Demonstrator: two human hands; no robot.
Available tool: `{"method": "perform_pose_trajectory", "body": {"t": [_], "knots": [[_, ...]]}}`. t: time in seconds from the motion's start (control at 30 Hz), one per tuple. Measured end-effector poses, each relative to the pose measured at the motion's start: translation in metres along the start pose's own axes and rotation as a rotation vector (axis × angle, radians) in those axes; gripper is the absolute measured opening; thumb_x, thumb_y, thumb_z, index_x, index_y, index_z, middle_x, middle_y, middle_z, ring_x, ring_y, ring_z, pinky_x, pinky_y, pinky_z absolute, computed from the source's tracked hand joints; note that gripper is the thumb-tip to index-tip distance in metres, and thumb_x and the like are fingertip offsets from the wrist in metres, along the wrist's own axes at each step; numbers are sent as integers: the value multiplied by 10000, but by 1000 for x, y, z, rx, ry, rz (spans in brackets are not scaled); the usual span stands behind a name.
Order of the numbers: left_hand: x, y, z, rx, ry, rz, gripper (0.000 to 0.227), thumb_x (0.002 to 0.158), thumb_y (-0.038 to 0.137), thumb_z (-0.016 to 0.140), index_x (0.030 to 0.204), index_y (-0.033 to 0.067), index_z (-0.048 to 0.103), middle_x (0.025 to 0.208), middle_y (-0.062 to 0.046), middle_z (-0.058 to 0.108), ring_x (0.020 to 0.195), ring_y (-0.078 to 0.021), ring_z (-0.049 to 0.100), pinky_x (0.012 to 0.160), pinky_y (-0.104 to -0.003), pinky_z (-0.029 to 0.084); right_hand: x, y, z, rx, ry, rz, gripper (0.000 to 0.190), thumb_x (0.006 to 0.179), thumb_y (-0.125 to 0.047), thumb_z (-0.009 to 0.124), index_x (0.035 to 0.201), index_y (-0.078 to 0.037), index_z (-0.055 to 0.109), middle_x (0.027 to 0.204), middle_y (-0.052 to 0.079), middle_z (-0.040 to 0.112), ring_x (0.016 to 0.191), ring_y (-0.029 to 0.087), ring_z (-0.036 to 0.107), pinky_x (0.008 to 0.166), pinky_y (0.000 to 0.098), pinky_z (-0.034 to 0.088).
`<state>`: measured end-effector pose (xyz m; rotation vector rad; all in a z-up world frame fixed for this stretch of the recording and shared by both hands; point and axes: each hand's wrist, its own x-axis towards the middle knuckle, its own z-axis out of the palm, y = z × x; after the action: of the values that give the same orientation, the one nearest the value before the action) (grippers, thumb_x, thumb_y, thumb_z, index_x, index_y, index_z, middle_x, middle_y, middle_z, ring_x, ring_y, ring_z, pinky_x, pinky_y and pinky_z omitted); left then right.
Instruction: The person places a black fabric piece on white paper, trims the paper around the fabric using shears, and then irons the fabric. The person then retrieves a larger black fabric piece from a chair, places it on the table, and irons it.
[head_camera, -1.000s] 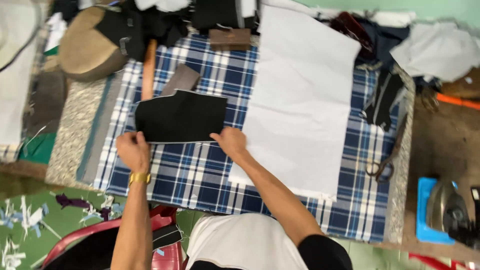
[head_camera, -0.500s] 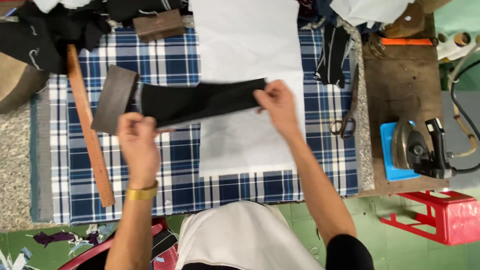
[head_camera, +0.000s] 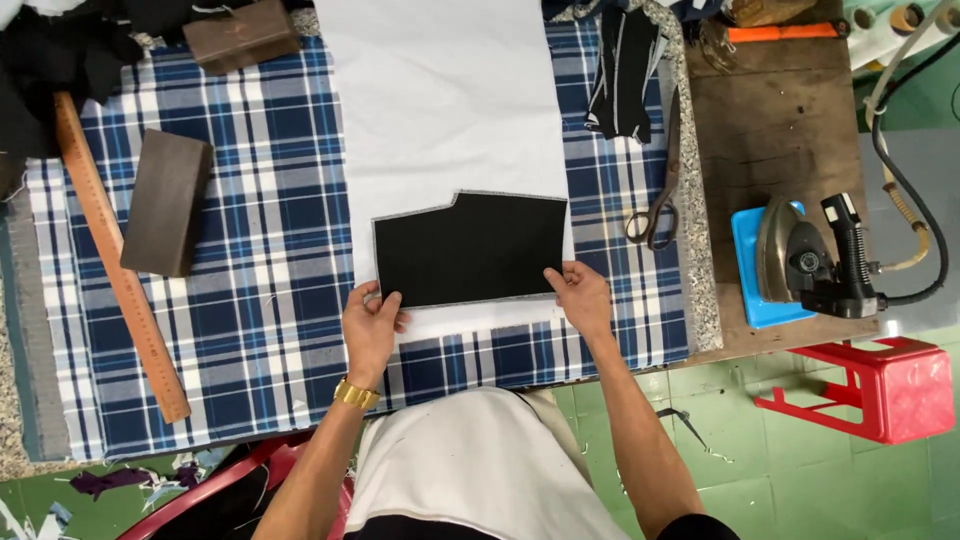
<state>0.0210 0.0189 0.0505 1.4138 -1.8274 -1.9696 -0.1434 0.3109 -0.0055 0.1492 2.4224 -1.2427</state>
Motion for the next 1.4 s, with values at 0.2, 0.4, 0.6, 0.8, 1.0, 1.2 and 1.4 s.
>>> {"method": "perform_pose_trajectory", "body": {"t": [0.2, 0.4, 0.6, 0.8, 1.0, 1.2, 1.4], "knots": [[12, -40, -5, 258, 26, 82, 214, 1010, 143, 661, 1084, -55, 690, 576, -83, 674, 442, -126, 627, 374, -229, 481, -2, -1, -9, -128, 42, -62, 253, 893, -307, 821, 973, -67, 814, 797, 67, 759, 699, 191, 706, 614, 346, 539], [-13, -26, -2, 319, 65, 86, 203, 1002, 143, 685, 1063, -46, 721, 704, -131, 738, 521, -160, 690, 474, -270, 532, -9, 7, -14, -114, 26, -107, 225, 898, -263, 828, 925, -40, 807, 731, 63, 726, 645, 155, 657, 572, 319, 513], [-8, -34, -9, 555, 66, 192, 232, 1018, 183, 675, 1047, -37, 744, 709, -132, 754, 622, -247, 728, 544, -324, 538, -9, 9, -13, -145, 29, -122, 197, 913, -242, 814, 929, -46, 803, 757, 79, 732, 659, 171, 661, 580, 345, 507], [-12, -44, -15, 632, 86, 227, 219, 1012, 227, 689, 983, 20, 753, 678, -101, 748, 651, -266, 730, 553, -343, 530, -15, 5, -16, -108, 3, -128, 191, 907, -241, 826, 925, -53, 794, 747, 62, 722, 640, 147, 647, 574, 321, 508], [-11, -51, -19, 710, 93, 255, 233, 994, 269, 706, 948, 43, 742, 656, -110, 725, 667, -336, 727, 533, -396, 512, -17, 10, -17, -120, 17, -161, 187, 892, -234, 851, 916, -58, 794, 730, 52, 724, 621, 144, 664, 567, 308, 510], [-15, -45, -19, 713, 75, 267, 250, 1005, 259, 692, 941, 21, 734, 645, -118, 715, 645, -343, 722, 526, -385, 509, -18, 10, -17, -123, 17, -154, 168, 874, -200, 852, 918, -48, 794, 743, 60, 729, 634, 138, 654, 572, 315, 511], [-17, -43, -18, 714, 82, 268, 248, 996, 263, 704, 947, 22, 737, 641, -132, 705, 672, -377, 724, 555, -407, 516, -13, 17, -17, -134, 24, -134, 236, 837, -228, 873, 979, -65, 779, 731, 58, 718, 644, 182, 676, 618, 340, 537]]}}
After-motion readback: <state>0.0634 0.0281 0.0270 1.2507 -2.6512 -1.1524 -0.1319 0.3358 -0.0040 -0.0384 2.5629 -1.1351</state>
